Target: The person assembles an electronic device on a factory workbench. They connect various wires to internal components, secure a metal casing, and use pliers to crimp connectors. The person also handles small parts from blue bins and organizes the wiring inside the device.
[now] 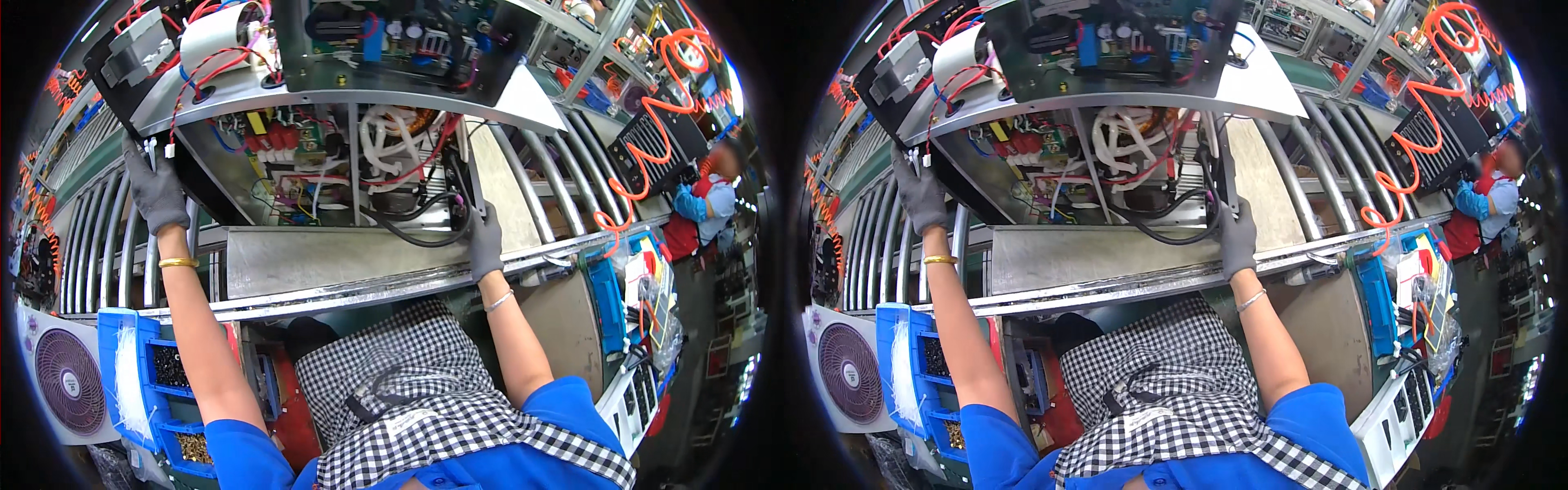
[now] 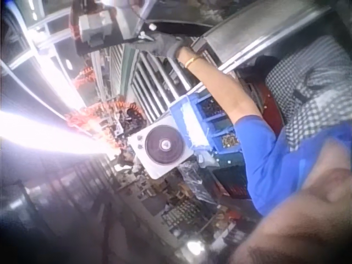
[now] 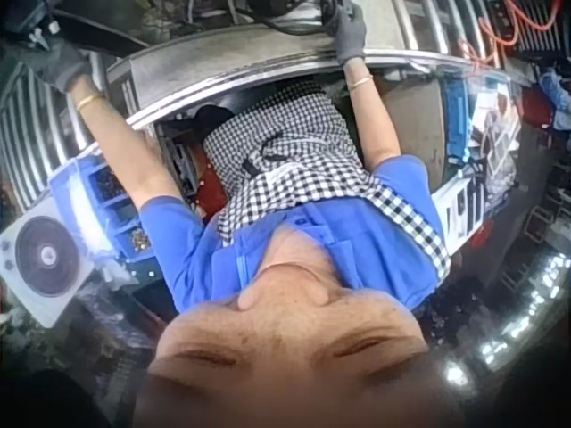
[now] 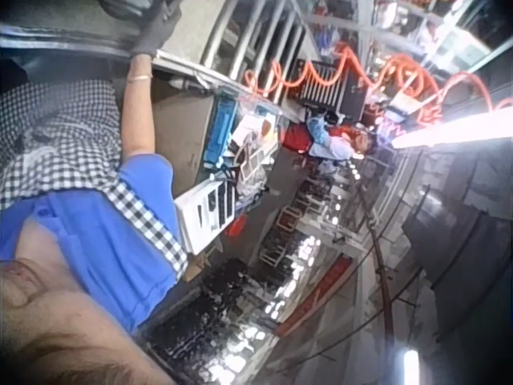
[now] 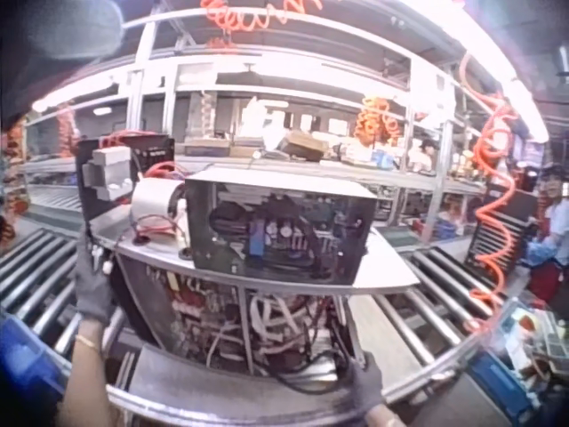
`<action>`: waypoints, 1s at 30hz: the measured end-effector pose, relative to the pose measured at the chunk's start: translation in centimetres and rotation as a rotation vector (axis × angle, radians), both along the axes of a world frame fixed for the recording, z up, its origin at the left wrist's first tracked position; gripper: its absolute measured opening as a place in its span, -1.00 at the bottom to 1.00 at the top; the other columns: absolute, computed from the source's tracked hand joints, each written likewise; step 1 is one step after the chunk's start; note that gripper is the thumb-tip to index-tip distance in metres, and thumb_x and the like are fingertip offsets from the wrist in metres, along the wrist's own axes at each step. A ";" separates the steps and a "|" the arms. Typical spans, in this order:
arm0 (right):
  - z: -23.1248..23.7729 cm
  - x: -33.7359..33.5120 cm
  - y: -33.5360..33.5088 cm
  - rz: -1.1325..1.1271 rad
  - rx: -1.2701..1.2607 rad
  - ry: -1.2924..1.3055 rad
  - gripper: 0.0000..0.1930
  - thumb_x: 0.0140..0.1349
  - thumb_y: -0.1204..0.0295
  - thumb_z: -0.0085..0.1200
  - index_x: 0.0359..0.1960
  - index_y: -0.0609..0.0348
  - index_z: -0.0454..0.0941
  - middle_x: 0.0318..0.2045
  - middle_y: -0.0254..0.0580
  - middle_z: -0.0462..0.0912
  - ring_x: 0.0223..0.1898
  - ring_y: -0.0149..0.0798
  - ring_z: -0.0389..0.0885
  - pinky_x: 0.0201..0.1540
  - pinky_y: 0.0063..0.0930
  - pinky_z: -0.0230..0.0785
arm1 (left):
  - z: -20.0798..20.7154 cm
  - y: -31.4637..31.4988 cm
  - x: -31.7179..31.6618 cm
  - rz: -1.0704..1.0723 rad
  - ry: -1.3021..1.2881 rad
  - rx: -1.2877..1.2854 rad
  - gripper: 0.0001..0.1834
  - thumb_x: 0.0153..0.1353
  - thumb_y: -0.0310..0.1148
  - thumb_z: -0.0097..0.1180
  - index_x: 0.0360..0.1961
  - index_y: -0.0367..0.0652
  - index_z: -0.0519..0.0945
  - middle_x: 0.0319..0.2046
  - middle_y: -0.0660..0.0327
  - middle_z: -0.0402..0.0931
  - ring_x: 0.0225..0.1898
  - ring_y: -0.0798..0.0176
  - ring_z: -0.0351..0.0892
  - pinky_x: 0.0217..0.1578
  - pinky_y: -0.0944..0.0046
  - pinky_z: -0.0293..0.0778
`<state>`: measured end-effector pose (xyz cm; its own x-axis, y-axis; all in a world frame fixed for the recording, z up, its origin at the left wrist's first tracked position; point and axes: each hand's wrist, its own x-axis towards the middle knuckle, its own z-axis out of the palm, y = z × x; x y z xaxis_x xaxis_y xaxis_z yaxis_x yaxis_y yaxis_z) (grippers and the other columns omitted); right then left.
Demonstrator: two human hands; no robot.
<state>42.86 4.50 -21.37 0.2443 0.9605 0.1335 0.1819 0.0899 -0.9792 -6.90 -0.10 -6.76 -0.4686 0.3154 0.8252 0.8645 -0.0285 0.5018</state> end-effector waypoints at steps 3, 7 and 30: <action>-0.2 0.4 0.0 0.021 -0.059 -0.015 -0.59 0.31 0.19 0.11 0.04 0.24 0.52 -0.36 -0.20 0.63 -0.37 -0.38 0.57 -0.29 -0.43 0.44 | -0.6 0.1 -0.7 -0.025 -0.037 -0.035 -0.29 0.34 -0.25 0.11 0.46 -0.16 0.18 0.36 -0.08 0.31 0.37 -0.02 0.32 0.31 0.17 0.22; 0.3 -0.1 0.5 0.020 -0.066 -0.025 -0.62 0.28 0.23 0.13 0.00 0.26 0.52 -0.33 -0.11 0.65 -0.31 -0.32 0.61 -0.22 -0.39 0.45 | -0.5 -0.1 -0.5 0.010 -0.024 -0.068 -0.30 0.29 -0.44 0.01 0.46 -0.20 0.16 0.37 -0.11 0.28 0.39 -0.03 0.29 0.33 0.17 0.19; 4.5 -4.1 -11.2 0.687 -0.027 -0.289 -0.52 0.30 0.21 0.15 0.13 0.27 0.44 -0.01 0.07 0.58 0.00 -0.03 0.63 0.06 -0.23 0.45 | -3.4 0.7 -24.7 0.079 0.239 -0.362 -0.83 0.27 -0.38 -0.06 -0.38 -0.15 0.57 -0.32 0.14 0.50 -0.30 0.18 0.52 -0.23 0.19 0.48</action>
<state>38.76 -6.68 -16.89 -0.4539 0.8878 0.0755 0.3439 0.2527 -0.9044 -31.63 0.58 -10.13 -0.3124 0.5752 0.7560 0.9499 0.1830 0.2533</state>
